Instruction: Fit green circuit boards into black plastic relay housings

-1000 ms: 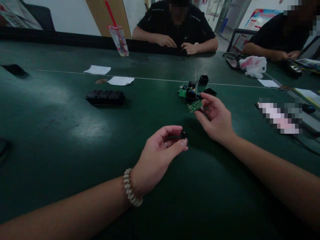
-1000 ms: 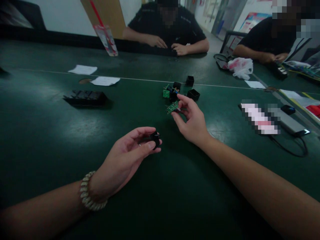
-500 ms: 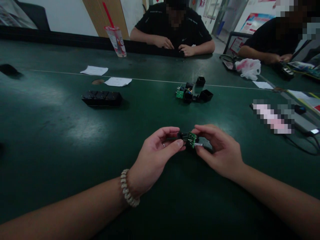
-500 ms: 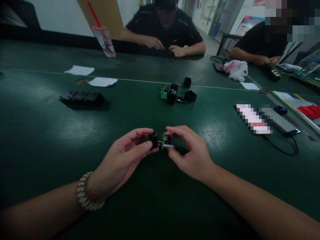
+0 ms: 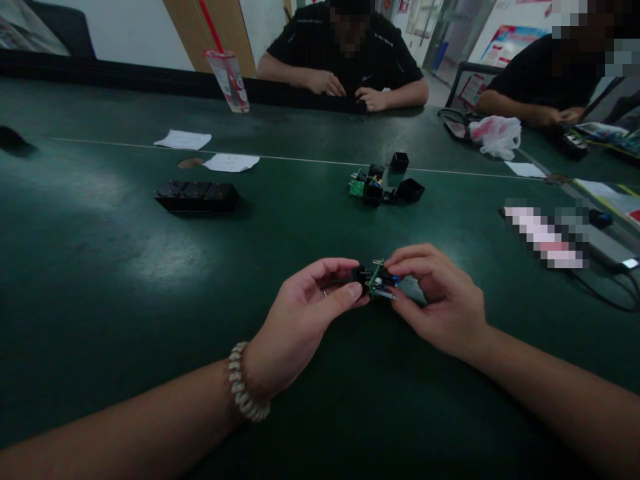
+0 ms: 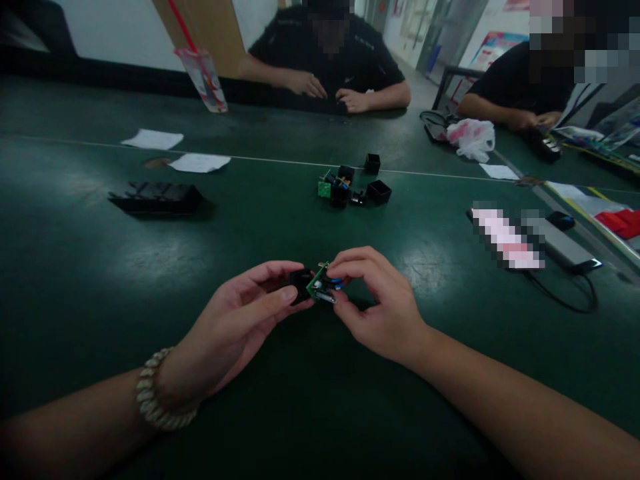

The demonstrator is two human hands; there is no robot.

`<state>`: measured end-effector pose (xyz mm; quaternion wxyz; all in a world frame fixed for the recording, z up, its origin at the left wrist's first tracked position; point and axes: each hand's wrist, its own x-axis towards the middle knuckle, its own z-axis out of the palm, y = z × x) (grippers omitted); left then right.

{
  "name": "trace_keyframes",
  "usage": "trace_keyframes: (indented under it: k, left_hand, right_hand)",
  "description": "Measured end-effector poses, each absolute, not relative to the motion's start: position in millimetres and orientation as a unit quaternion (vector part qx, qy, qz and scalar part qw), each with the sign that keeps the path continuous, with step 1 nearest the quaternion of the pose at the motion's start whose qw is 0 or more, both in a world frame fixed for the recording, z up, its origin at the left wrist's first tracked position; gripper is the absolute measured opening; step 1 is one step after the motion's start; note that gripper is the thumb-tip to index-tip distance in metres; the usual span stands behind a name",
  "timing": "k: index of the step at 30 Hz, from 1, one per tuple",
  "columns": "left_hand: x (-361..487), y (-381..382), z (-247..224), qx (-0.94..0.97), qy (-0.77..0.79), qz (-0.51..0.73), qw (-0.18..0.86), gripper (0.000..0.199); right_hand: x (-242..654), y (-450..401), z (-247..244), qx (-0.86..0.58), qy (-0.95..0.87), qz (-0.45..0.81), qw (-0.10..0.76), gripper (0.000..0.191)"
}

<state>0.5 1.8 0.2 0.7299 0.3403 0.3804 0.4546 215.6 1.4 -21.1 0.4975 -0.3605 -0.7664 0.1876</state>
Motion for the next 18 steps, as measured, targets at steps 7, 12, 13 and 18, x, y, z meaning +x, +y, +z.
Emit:
trace_keyframes:
  k: [7, 12, 13, 18]
  left_hand:
    - [0.2, 1.7, 0.1, 0.341, 0.387, 0.452, 0.728, 0.024]
    - [-0.7, 1.9, 0.0, 0.335, 0.379, 0.455, 0.732, 0.022]
    - [-0.8, 1.8, 0.1, 0.333, 0.379, 0.455, 0.734, 0.022]
    - [-0.7, 1.1, 0.4, 0.323, 0.373, 0.451, 0.743, 0.023]
  right_hand:
    - [215.1, 0.8, -20.3, -0.357, -0.764, 0.229, 0.486, 0.042]
    - [218.8, 3.0, -19.4, -0.363, -0.681, 0.404, 0.49, 0.032]
    - [220.2, 4.9, -20.0, -0.361, -0.653, 0.454, 0.488, 0.027]
    - [224.8, 17.0, -23.1, -0.329, -0.501, 0.633, 0.49, 0.019]
